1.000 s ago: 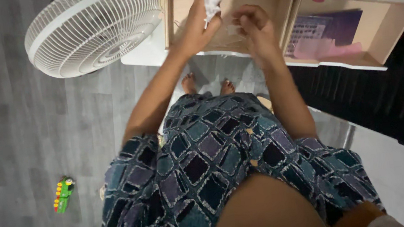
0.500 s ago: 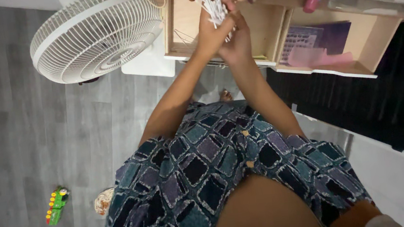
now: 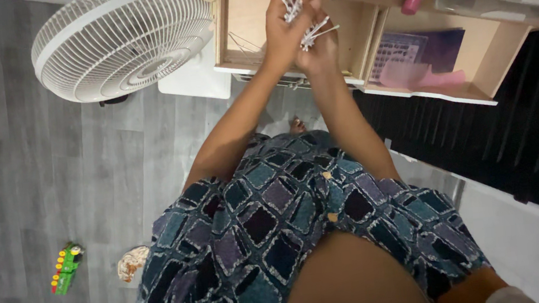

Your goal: The person opens a drawer and rearranges various items including bottles, boxes, and cotton swabs. They move items around within the drawer and place some on the surface above, then return them to the drawer in a different arrangement.

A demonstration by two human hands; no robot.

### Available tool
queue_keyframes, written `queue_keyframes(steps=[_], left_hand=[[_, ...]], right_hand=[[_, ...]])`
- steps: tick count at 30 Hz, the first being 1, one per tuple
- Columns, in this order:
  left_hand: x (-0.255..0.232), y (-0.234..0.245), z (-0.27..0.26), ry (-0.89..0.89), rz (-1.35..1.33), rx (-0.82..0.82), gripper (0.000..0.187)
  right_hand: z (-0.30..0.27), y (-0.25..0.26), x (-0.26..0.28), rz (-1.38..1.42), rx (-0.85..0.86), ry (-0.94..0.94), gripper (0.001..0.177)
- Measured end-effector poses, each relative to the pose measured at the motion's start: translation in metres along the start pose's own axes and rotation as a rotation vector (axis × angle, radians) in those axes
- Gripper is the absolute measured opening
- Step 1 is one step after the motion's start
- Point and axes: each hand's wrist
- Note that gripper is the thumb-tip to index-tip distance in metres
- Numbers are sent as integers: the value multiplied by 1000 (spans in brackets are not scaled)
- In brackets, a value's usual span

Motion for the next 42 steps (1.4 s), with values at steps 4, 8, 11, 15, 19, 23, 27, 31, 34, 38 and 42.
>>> queue_keyframes(steps=[4,8,11,15,19,23,27,31,34,38,42], left_hand=[[9,-2,-3,77,-177,-83,21],[5,-1,-10,40,-74,17,26],[-8,1,-9,-54,35,179,41],[-28,5,-5,-235,388,426,60],[-33,-2,-2,-264,547,460,61],[-25,-8,1,-57,433,345,47],[-18,-4,-1,-171,426,268,41],[-9,1,-3,-176,381,213,35],[-3,0,-6,-157,311,108,30],[-1,0,-6,-144,300,112,31],[-12,-1,-7,-144,289,252,39]], right_hand=[[0,10,2,1,-112,95,26],[0,41,4,52,-103,82,29],[2,61,6,121,-82,86,35],[-5,72,3,-21,2,115,38],[-10,72,2,-62,2,155,39],[-4,70,5,-154,-11,124,29],[-1,64,7,-187,-101,134,32],[-1,48,6,51,-203,57,24],[-3,36,4,-19,-394,105,27],[-9,33,1,-47,-233,135,23],[-7,47,3,48,-106,72,27]])
Point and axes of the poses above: each hand's wrist, its own z-axis towards the middle knuckle, its own y-axis out of the back of the hand, x = y × z, and after that the axes turned 10 degrees about -y, right-handed
